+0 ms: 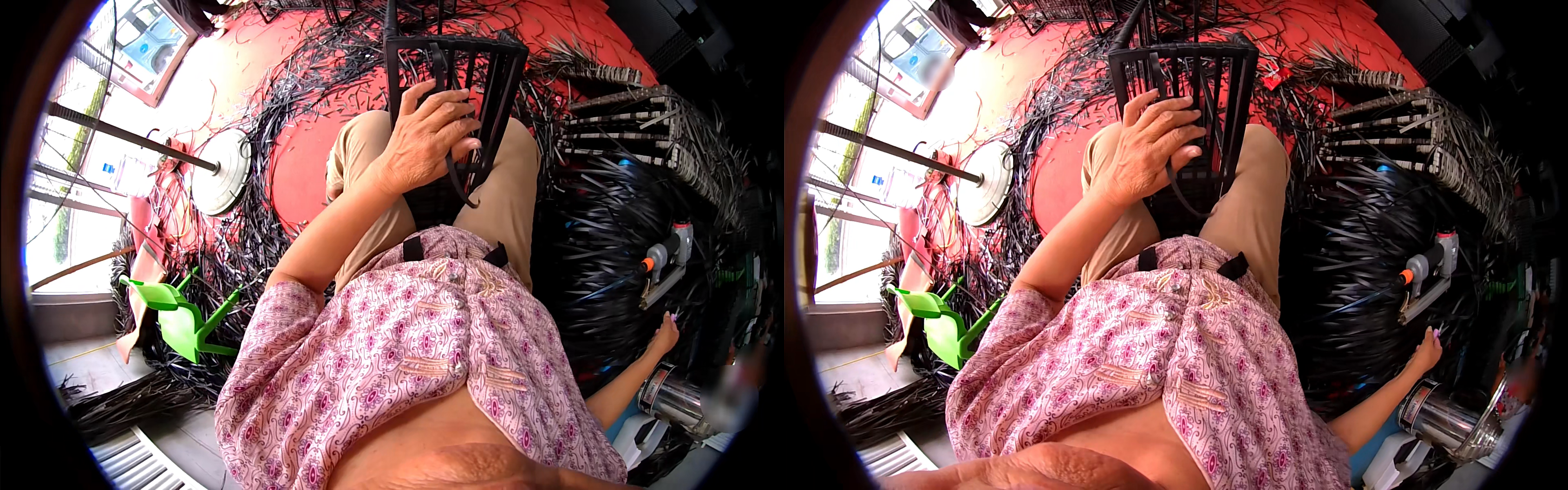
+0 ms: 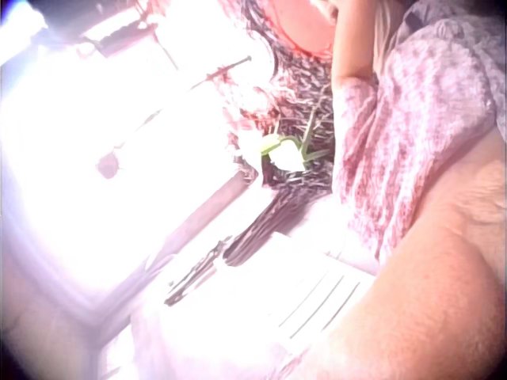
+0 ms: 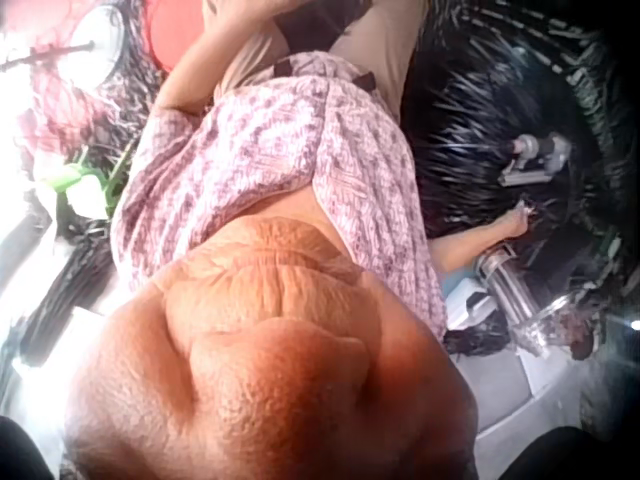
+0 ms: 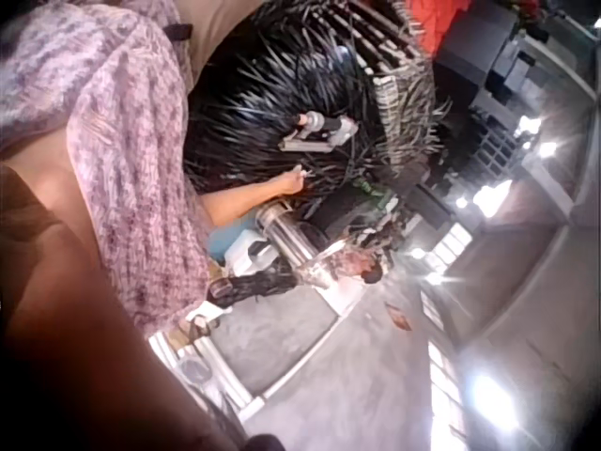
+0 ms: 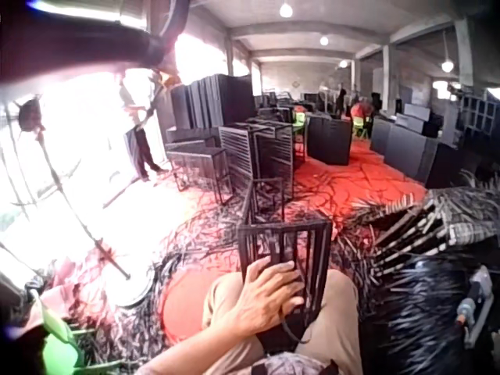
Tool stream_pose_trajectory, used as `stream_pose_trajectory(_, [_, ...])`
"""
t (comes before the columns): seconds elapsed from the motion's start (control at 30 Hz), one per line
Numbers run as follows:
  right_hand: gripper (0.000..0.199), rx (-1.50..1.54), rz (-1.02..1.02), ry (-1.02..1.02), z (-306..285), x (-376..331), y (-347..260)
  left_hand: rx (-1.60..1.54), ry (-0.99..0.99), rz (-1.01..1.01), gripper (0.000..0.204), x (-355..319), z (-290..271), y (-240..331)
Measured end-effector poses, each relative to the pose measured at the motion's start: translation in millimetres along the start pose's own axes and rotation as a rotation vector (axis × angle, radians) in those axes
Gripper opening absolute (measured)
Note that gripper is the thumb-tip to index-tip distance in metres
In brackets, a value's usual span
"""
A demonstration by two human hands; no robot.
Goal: The person sits on the floor and weaves black synthetic strips through the frame of a chair. They use a staple gun to secure the woven strips to the frame and pliers to trim excess material. The process involves repeated weaving, stapling, and trimming actions.
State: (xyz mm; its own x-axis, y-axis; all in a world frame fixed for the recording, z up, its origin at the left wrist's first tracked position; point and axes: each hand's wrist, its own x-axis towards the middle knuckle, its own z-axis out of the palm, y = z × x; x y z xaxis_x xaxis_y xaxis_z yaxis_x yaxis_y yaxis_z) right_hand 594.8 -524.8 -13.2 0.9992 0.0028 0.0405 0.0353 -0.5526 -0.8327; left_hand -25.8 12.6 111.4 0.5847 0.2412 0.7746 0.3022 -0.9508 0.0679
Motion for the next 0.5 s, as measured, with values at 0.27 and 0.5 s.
stream_pose_trajectory(0.27, [0.031, 0.474, -0.597, 0.317, 11, -179, -233, -0.252, 0.126, -0.153, 0.020, 2, -5, 3])
stream_pose_trajectory(0.5, [0.037, 1.108, -0.472, -1.040, 161, -367, -349, -0.688, 0.362, -0.366, 0.033, 14, -2, 31])
